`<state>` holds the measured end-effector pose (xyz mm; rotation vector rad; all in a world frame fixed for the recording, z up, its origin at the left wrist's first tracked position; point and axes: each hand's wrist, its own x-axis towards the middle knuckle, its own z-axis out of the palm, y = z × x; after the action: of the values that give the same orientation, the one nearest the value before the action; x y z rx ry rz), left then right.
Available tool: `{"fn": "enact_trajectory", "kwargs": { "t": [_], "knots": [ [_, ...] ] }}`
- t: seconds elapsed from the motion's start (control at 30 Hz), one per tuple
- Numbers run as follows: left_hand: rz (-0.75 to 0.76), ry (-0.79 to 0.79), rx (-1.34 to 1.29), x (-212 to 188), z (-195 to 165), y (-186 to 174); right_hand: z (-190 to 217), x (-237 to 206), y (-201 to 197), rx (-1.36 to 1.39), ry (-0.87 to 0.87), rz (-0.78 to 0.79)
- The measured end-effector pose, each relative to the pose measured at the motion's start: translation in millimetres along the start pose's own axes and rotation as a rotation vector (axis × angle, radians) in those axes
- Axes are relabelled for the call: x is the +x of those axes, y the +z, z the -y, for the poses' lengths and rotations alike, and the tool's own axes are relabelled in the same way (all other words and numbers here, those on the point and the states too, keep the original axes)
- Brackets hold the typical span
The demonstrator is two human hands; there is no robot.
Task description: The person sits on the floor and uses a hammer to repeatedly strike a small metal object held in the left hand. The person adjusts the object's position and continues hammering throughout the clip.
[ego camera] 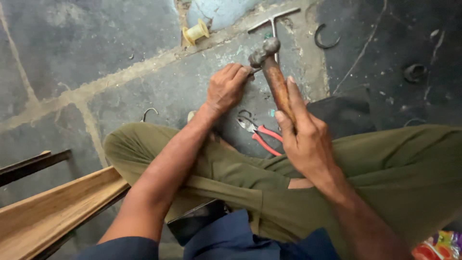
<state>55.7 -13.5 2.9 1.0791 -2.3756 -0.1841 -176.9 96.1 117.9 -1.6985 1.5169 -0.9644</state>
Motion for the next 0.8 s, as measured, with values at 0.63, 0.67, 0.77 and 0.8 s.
{"fn": "enact_trajectory", "kwargs": {
  "t": [0.63, 0.67, 0.77, 0.8],
  "knots": [
    [-0.04, -0.033, 0.017, 1, -3, 2, 7, -14, -7, -0.158, -0.062, -0.056],
    [-0.03, -0.039, 0.032, 2, -3, 2, 7, -14, -8, -0.154, -0.058, -0.066],
    [-0.07, -0.012, -0.016, 2, -3, 1, 8, -14, -10, -0.071, 0.101, -0.11],
    [-0.056, -0.03, -0.01, 2, -4, 0, 8, -15, -11, -0.03, 0.189, -0.116]
  ]
}}
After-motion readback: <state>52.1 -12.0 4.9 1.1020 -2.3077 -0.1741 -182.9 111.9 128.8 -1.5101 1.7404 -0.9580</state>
